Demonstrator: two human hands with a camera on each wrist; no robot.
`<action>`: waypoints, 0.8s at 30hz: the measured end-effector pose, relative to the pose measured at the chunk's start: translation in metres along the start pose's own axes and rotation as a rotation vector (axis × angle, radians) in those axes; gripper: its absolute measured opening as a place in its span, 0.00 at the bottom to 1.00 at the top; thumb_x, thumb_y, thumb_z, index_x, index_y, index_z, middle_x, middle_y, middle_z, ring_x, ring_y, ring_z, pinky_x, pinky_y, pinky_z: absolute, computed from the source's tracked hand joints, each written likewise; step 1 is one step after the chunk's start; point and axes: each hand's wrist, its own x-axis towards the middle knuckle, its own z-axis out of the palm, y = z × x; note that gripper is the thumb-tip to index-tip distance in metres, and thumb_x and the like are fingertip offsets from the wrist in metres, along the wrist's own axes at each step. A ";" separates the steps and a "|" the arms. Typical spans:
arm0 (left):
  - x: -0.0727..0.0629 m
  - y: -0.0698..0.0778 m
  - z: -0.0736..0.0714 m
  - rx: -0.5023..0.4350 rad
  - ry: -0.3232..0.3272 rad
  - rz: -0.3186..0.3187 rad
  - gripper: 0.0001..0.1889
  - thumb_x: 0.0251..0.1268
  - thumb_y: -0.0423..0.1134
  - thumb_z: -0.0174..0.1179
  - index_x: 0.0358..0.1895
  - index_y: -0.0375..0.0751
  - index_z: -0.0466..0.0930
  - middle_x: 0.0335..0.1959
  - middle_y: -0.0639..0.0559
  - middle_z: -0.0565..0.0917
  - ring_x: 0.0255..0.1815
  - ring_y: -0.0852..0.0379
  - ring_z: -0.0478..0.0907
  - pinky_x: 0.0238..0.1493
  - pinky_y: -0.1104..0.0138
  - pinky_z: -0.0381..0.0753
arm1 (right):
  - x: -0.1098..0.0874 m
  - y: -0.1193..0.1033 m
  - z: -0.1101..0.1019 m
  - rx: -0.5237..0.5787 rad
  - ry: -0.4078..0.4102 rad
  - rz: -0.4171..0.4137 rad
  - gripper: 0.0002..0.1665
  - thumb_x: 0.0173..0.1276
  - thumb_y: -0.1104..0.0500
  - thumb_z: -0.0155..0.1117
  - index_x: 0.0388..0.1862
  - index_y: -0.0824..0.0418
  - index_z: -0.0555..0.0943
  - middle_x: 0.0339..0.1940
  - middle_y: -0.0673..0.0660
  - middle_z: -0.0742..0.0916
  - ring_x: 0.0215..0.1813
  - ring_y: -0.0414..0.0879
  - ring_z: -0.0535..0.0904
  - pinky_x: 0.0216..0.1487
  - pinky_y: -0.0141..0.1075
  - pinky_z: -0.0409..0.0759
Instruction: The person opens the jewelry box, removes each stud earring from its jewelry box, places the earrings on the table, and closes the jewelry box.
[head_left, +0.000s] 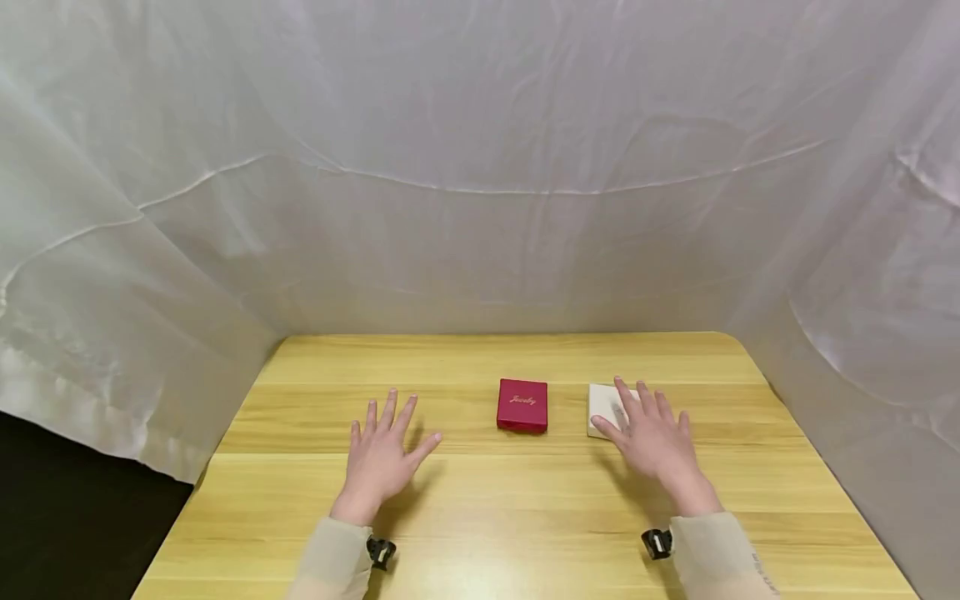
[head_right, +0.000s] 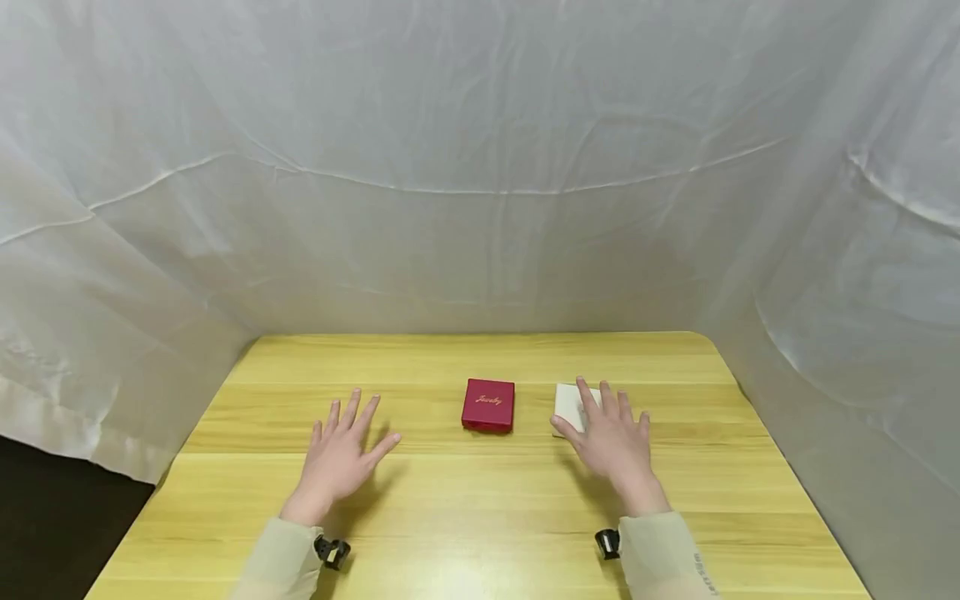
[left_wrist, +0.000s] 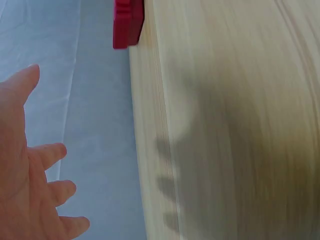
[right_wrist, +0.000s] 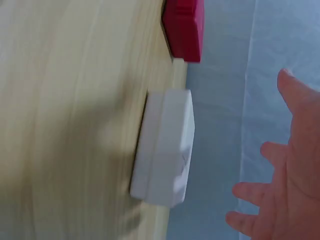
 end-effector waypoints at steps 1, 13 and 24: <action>0.000 0.003 0.001 -0.004 -0.001 0.002 0.44 0.65 0.74 0.43 0.78 0.53 0.52 0.78 0.43 0.48 0.75 0.31 0.43 0.68 0.33 0.41 | 0.000 -0.002 0.001 0.009 0.005 -0.006 0.54 0.68 0.23 0.39 0.81 0.53 0.48 0.77 0.71 0.55 0.74 0.74 0.46 0.63 0.76 0.39; 0.010 0.029 0.014 -0.125 -0.007 0.031 0.42 0.68 0.69 0.46 0.78 0.49 0.54 0.77 0.38 0.51 0.75 0.31 0.48 0.68 0.35 0.49 | 0.009 -0.030 0.026 0.106 0.096 -0.118 0.44 0.73 0.38 0.54 0.78 0.60 0.57 0.72 0.74 0.65 0.69 0.73 0.60 0.65 0.69 0.57; 0.013 0.046 0.027 -0.269 -0.028 0.046 0.40 0.70 0.62 0.52 0.78 0.48 0.54 0.76 0.34 0.53 0.71 0.30 0.58 0.66 0.38 0.60 | 0.023 -0.067 0.049 0.372 0.048 -0.185 0.37 0.73 0.50 0.61 0.75 0.63 0.62 0.71 0.67 0.69 0.71 0.64 0.63 0.69 0.58 0.60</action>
